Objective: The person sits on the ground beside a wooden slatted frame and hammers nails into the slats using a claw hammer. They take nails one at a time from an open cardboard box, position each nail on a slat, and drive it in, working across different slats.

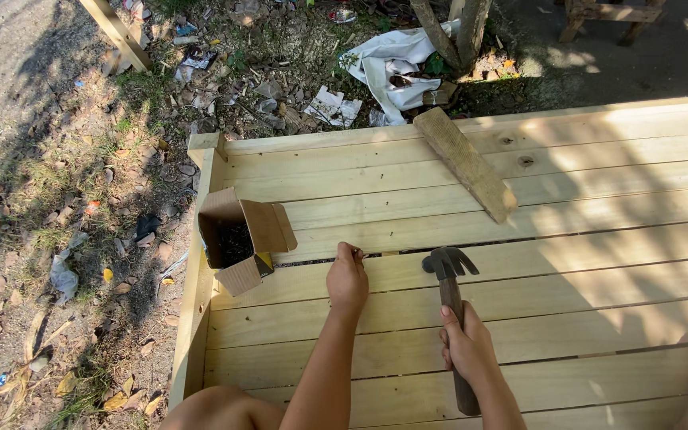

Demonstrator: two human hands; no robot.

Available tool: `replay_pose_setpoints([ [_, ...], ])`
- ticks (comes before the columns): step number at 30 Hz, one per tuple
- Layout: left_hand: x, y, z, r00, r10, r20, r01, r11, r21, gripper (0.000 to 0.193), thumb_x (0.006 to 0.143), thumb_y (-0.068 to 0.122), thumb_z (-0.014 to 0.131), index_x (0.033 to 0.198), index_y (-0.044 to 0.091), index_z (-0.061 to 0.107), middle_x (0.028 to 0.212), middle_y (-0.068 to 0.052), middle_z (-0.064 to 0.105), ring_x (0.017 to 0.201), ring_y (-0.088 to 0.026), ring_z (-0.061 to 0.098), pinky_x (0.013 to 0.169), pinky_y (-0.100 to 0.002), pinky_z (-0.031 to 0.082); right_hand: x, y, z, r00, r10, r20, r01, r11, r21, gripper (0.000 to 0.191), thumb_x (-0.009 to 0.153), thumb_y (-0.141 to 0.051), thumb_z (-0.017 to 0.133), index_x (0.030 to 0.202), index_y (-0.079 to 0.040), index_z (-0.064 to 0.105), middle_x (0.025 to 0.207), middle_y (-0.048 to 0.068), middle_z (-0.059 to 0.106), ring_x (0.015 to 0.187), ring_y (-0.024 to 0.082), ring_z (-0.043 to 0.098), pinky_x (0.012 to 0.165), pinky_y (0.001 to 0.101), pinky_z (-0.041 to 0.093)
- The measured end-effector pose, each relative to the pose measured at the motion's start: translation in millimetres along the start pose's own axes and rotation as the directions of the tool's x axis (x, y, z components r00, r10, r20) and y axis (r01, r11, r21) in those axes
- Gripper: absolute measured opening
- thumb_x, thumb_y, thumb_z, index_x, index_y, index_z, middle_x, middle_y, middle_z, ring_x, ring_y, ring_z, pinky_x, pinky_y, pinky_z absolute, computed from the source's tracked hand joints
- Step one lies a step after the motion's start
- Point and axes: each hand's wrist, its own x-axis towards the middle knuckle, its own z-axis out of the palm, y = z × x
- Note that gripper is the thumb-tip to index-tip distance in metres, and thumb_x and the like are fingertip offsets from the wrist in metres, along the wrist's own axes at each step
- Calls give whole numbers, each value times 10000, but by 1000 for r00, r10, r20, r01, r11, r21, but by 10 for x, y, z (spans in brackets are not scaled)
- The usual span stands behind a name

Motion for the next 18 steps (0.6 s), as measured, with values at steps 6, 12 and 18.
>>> replay_pose_setpoints([
  [6,218,170,67,993,109,-48,-102,986,133,111,1043,196,560,1065,88,549,1110,-121,678,1018,-360,637,794,-483,522,-24,-24,150,989,-127,-78,105,964,-243,348,988,-400,528,1028,-55,527,591,89,543,387,191,525,400,368,433],
  [12,267,219,321,996,85,-30,-73,956,284,94,1005,188,556,1034,100,573,1457,-125,423,1378,-332,376,1180,-640,144,23,13,174,993,-76,-92,64,990,-122,356,993,-397,537,1053,-46,543,615,73,518,401,181,473,396,366,408],
  [18,314,139,396,999,48,27,-53,953,299,94,1005,175,546,1046,94,572,1431,-99,461,1378,-322,392,1216,-634,99,73,111,200,989,-91,-114,86,995,-47,356,972,-402,543,1050,-54,547,597,68,528,392,162,479,383,348,411],
])
